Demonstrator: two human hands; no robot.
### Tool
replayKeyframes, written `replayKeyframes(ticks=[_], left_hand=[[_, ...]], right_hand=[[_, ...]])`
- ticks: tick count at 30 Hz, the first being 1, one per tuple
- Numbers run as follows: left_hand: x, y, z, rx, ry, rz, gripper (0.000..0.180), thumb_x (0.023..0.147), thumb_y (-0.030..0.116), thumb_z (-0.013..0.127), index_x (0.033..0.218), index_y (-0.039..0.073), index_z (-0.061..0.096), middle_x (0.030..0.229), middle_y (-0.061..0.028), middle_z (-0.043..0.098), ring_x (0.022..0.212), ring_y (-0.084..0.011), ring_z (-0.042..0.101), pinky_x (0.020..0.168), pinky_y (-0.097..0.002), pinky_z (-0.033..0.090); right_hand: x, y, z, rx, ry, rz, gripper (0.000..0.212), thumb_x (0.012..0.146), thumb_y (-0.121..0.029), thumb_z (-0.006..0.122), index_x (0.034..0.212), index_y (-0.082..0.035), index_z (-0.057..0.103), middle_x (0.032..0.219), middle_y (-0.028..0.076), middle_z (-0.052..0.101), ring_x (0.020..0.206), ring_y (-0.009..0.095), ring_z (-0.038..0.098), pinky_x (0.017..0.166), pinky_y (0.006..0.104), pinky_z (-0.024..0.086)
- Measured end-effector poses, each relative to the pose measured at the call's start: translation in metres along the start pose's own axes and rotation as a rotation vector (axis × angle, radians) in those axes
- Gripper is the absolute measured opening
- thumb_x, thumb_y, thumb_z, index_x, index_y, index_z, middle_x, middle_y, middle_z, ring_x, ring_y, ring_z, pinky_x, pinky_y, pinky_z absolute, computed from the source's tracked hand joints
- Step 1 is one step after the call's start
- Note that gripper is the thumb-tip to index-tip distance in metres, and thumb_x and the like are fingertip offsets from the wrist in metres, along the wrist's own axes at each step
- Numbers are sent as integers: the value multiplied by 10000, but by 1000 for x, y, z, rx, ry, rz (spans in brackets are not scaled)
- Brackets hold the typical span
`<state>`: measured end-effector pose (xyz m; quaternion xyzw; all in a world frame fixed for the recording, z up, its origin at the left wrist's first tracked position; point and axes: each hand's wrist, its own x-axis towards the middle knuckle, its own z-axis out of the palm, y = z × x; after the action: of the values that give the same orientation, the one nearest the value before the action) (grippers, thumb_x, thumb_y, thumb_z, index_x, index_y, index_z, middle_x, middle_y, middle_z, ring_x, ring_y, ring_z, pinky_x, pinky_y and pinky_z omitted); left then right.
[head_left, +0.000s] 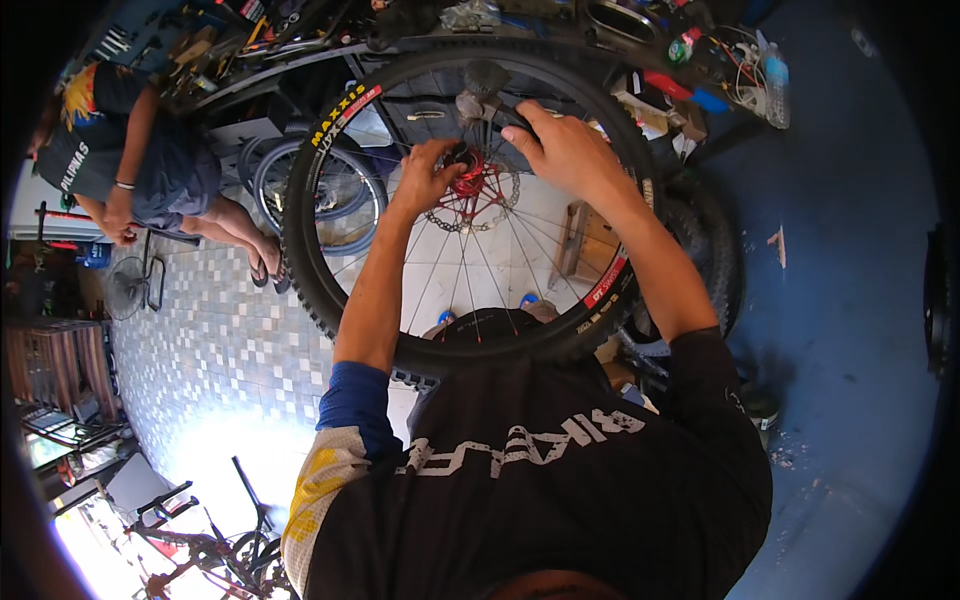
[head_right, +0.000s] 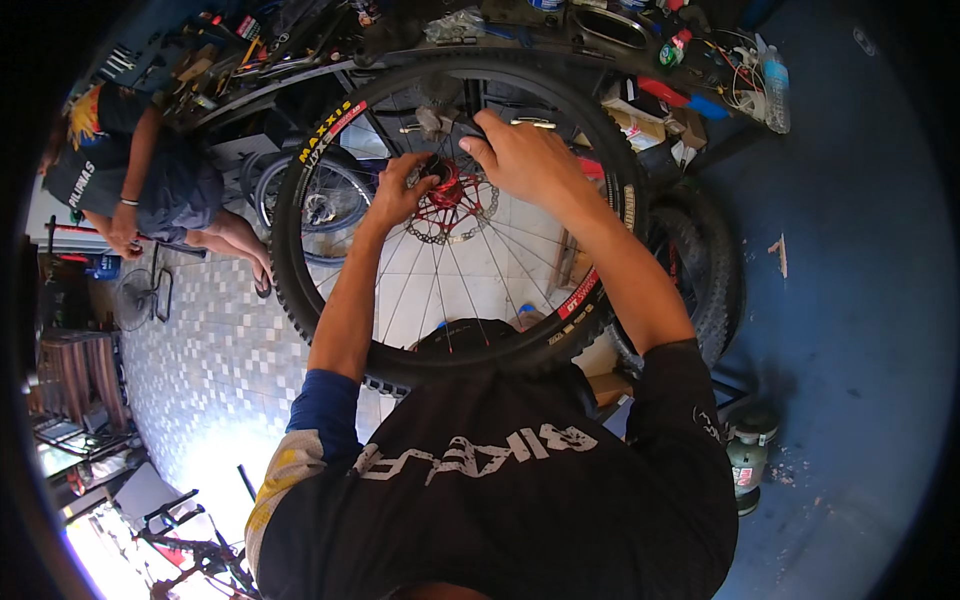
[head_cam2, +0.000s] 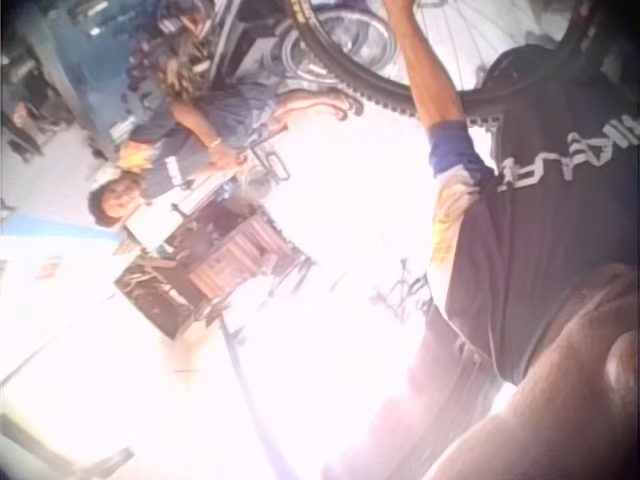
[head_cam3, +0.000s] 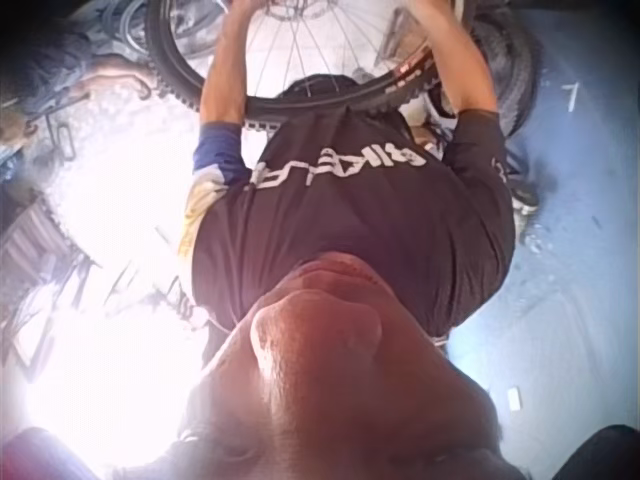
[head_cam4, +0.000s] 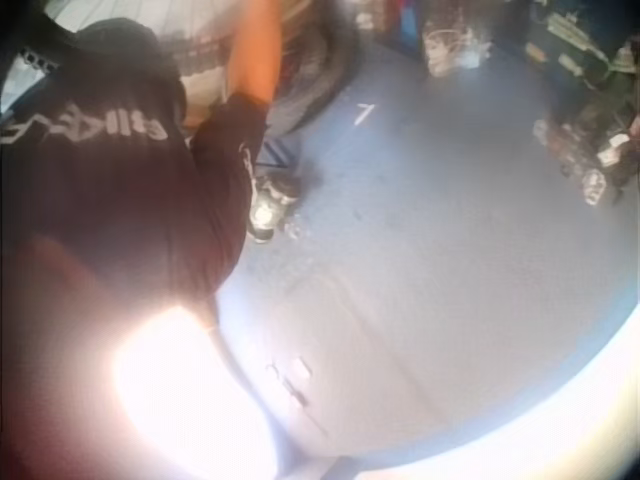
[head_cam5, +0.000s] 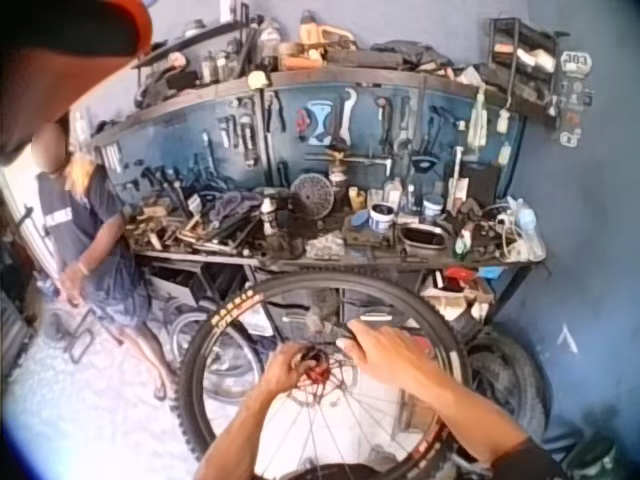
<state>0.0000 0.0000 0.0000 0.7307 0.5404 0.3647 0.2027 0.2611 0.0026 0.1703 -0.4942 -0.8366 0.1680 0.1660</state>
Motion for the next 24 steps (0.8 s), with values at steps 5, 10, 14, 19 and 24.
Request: replayKeyframes(ticks=[5,10,14,19,24], left_hand=[[-3,0,-12,44,8,66,434,881,250,818,1271,103,701,1171,-81,711,1124,-338,615,959,-479,434],[-8,4,-10,68,-11,58,440,906,254,796,1288,67,684,1161,-112,705,1116,-364,616,950,-483,447],[-4,8,-11,28,-7,67,437,912,252,793,1284,52,681,1154,-131,701,1116,-378,613,943,-485,451],[-3,5,-13,19,0,64,454,909,266,794,1295,53,687,1169,-127,708,1122,-373,618,948,-483,451],[-8,-2,-9,-2,39,65,415,896,275,797,1263,95,719,1096,-82,718,1046,-334,600,954,-474,414]], right_hand=[[2,-19,11,-5,-44,-14,407,1083,-434,555,1254,-66,581,754,248,702,782,482,706,675,577,521],[1,-21,19,-75,-111,2,405,1089,-424,536,1268,-62,559,756,253,704,791,484,708,692,589,536],[6,-4,34,-141,-193,9,402,1088,-418,532,1280,-65,556,774,256,709,802,484,711,722,600,541],[20,-16,7,-191,-99,-62,374,1089,-421,526,1235,-78,558,785,250,718,787,475,718,691,597,550],[34,-58,-53,-29,407,-313,401,1092,-458,520,1245,-92,579,707,197,703,684,455,709,600,559,553]])
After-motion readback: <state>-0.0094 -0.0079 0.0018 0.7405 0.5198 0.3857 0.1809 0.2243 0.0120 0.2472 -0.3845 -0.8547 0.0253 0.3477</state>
